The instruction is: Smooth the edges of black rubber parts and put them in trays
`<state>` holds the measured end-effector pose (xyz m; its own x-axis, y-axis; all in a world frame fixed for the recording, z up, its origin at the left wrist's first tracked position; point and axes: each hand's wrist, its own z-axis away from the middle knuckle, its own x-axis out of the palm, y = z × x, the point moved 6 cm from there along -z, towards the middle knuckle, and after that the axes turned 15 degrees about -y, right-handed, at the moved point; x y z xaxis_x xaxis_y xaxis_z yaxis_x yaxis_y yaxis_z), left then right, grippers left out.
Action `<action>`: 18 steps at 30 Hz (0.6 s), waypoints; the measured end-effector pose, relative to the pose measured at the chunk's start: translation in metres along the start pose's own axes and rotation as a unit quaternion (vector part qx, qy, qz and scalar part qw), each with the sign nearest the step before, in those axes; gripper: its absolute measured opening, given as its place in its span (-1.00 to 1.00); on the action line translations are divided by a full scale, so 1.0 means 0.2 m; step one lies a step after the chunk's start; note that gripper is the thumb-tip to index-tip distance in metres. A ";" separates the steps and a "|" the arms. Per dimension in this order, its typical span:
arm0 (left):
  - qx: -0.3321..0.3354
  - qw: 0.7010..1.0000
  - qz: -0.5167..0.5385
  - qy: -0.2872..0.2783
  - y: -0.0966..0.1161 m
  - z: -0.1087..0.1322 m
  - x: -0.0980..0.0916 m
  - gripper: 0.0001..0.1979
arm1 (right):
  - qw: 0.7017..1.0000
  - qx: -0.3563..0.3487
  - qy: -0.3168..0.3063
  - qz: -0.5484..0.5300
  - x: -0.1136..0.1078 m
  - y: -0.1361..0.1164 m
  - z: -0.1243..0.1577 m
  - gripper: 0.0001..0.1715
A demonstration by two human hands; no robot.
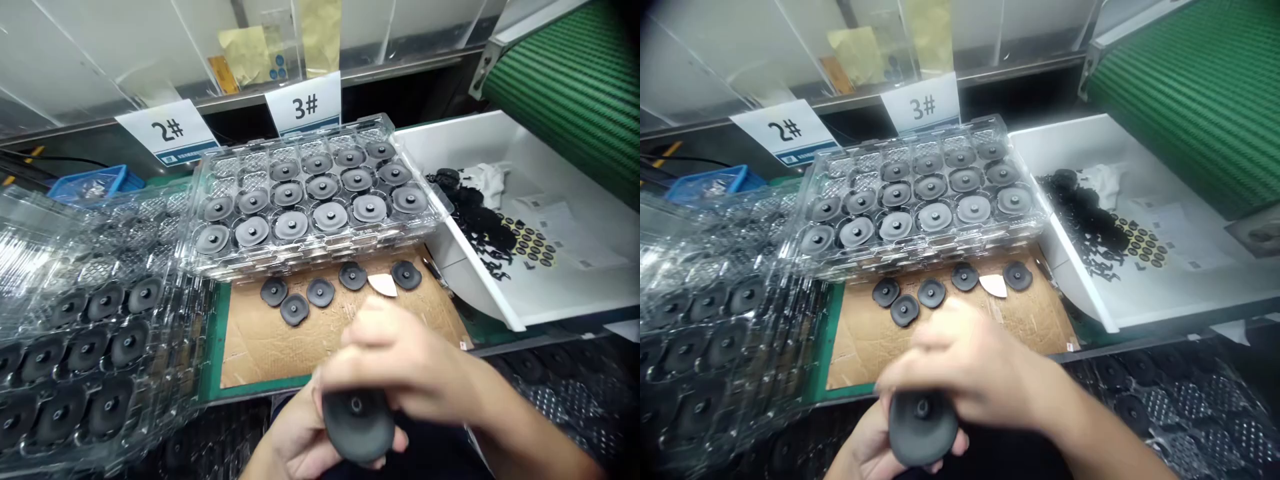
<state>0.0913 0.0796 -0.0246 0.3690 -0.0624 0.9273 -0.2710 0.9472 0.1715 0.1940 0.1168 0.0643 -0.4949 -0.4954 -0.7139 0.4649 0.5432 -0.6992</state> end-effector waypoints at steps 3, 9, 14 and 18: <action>-0.026 0.998 0.023 -0.057 -0.03 -0.03 0.01 -0.56 | 0.980 0.178 0.083 0.005 0.04 0.25 0.12 -0.67; 0.018 0.993 0.018 -0.116 0.01 -0.04 0.01 -0.39 | 0.959 0.265 0.075 -0.068 0.50 0.49 0.26 -0.72; 0.029 0.992 -0.007 -0.120 0.02 -0.05 0.03 -0.36 | 0.946 0.288 0.121 -0.084 0.48 0.45 0.29 -0.72; 0.051 0.994 -0.091 -0.016 0.04 -0.07 0.05 -0.43 | 0.954 0.188 0.224 -0.058 0.12 0.17 0.24 -0.66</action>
<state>0.1045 0.0903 -0.0190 0.3923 -0.2405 0.8878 -0.2920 0.8827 0.3682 0.2325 0.0900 0.0218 -0.7841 -0.1514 -0.6019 0.5773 0.1782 -0.7969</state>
